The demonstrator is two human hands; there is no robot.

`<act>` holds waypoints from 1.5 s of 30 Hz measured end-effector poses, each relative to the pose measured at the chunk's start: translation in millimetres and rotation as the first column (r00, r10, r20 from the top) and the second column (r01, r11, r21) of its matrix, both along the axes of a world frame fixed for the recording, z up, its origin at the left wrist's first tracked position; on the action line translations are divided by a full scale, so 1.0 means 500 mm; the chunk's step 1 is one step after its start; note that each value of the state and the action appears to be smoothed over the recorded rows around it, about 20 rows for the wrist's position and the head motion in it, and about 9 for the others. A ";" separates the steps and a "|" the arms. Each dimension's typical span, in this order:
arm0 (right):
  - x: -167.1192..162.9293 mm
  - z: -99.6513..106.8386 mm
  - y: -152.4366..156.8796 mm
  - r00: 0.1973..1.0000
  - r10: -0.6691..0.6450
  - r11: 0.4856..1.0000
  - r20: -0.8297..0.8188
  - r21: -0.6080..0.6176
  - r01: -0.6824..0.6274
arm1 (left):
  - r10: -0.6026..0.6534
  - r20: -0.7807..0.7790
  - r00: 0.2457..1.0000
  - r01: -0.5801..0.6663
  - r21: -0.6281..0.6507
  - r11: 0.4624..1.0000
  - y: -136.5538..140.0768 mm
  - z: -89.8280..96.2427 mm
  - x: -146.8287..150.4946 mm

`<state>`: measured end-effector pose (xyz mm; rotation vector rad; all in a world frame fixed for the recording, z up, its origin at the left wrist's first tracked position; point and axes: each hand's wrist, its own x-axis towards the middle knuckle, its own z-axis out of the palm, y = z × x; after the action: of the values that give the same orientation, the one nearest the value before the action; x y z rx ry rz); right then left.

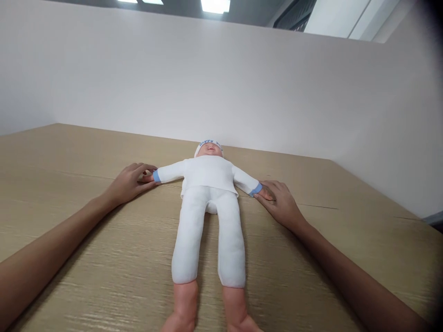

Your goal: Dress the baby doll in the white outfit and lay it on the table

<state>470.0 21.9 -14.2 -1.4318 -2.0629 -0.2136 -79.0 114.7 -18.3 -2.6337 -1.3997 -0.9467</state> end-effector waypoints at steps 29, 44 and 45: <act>-0.004 -0.007 -0.040 0.971 -0.201 0.974 -0.129 0.083 0.213 | 0.147 0.154 0.977 -0.145 -0.025 0.989 -0.023 -0.002 -0.013; 0.025 -0.021 -0.018 0.950 -0.252 0.968 -0.186 -0.053 0.246 | 0.169 0.131 0.977 -0.147 -0.164 0.975 -0.002 -0.005 -0.027; 0.028 -0.023 -0.016 0.948 -0.258 0.966 -0.185 -0.058 0.251 | 0.177 0.142 0.974 -0.151 -0.178 0.972 -0.002 -0.005 -0.026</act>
<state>484.2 13.9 -25.5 -1.6711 -1.7332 -0.1397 -92.2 113.5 -20.8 -2.5497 -1.7758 -1.0815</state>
